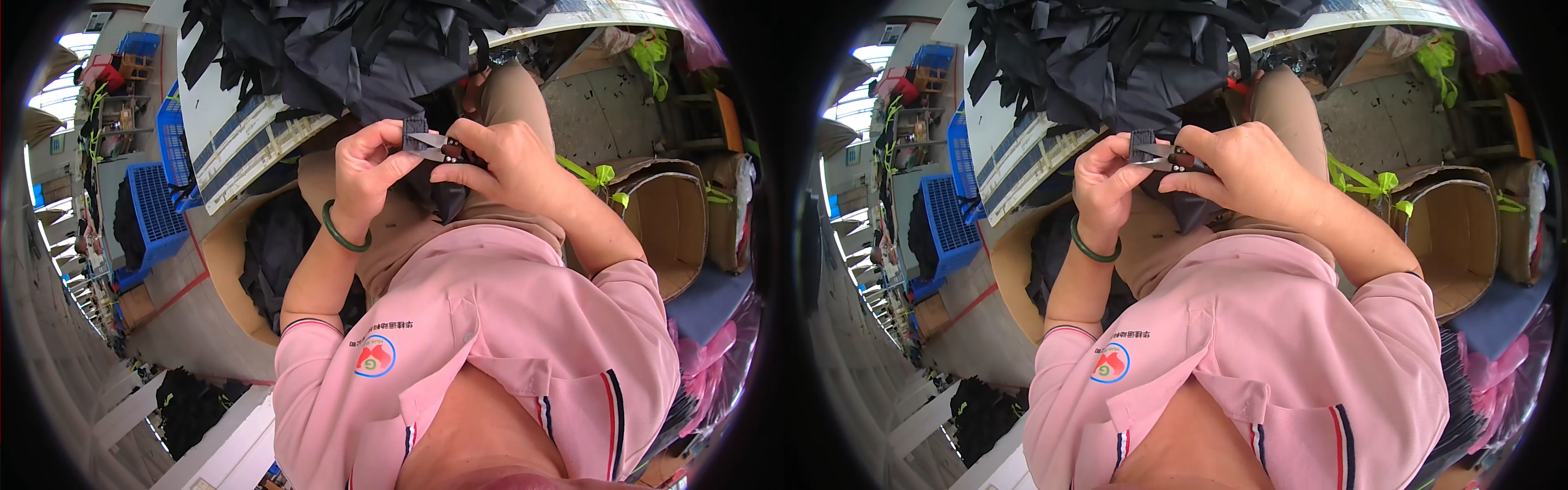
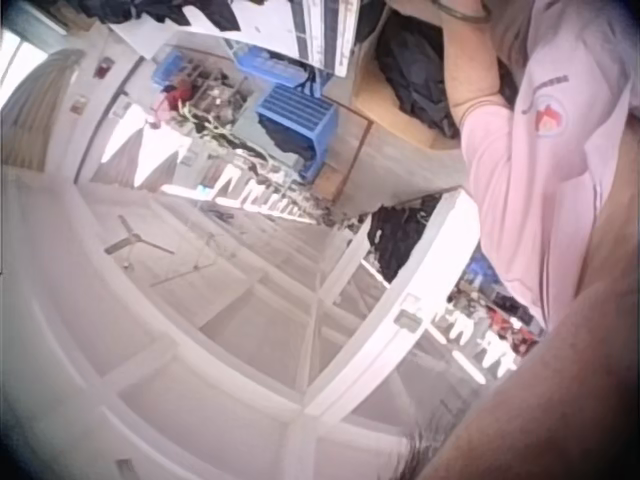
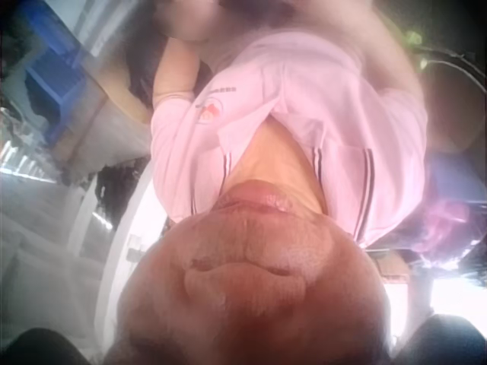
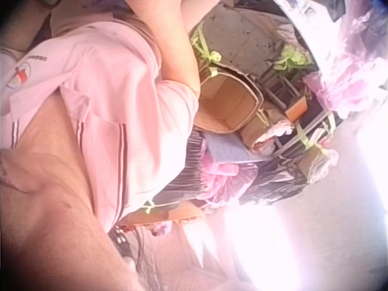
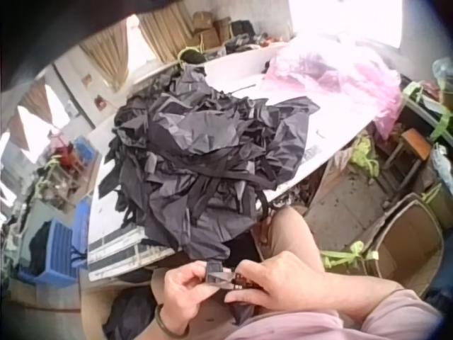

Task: The person sits and repeatedly picks up black fabric pieces from a pile on the table. Using scissors, they trim small sections from the edges of each piece and place the trimmed fabric into a cardboard box on the floor.

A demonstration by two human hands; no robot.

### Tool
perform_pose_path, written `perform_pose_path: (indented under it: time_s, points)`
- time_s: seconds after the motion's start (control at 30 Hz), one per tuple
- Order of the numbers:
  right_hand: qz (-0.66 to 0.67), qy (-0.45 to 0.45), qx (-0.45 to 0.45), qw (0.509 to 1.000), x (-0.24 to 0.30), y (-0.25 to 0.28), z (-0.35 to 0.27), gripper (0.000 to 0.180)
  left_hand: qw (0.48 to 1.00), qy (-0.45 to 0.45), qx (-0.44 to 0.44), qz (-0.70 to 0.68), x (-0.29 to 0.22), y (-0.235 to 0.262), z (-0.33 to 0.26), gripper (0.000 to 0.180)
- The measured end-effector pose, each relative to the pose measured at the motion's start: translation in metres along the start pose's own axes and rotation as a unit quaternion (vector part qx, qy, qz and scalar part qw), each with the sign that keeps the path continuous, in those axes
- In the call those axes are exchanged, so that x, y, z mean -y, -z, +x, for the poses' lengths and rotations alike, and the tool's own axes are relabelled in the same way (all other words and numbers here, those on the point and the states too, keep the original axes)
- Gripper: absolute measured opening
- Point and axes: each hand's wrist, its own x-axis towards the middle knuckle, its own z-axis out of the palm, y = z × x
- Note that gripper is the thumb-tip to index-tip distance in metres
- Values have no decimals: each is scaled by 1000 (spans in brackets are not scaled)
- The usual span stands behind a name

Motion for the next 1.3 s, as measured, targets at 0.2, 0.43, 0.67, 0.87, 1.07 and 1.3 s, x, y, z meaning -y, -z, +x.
perform_pose_path:
  time_s: [0.2,0.43,0.67,0.87,1.07,1.3]
  points:
    - [103,-39,22,994,-6,3,-3,33,1000,-5,-2,-3,-1,-3,-1,13]
    - [27,-23,23,999,-1,6,-2,38,1000,-13,28,-2,2,0,-1,11]
    - [-31,26,-8,999,-5,2,-4,36,999,-12,26,32,-2,-4,0,10]
    - [-24,8,3,1000,-5,4,-8,34,998,-11,18,60,-4,-5,-2,8]
    - [48,-89,6,995,-16,13,-4,37,961,-13,13,274,-21,29,-18,8]
    - [7,-145,-24,989,-54,3,-10,37,695,318,-61,642,21,215,-185,20]
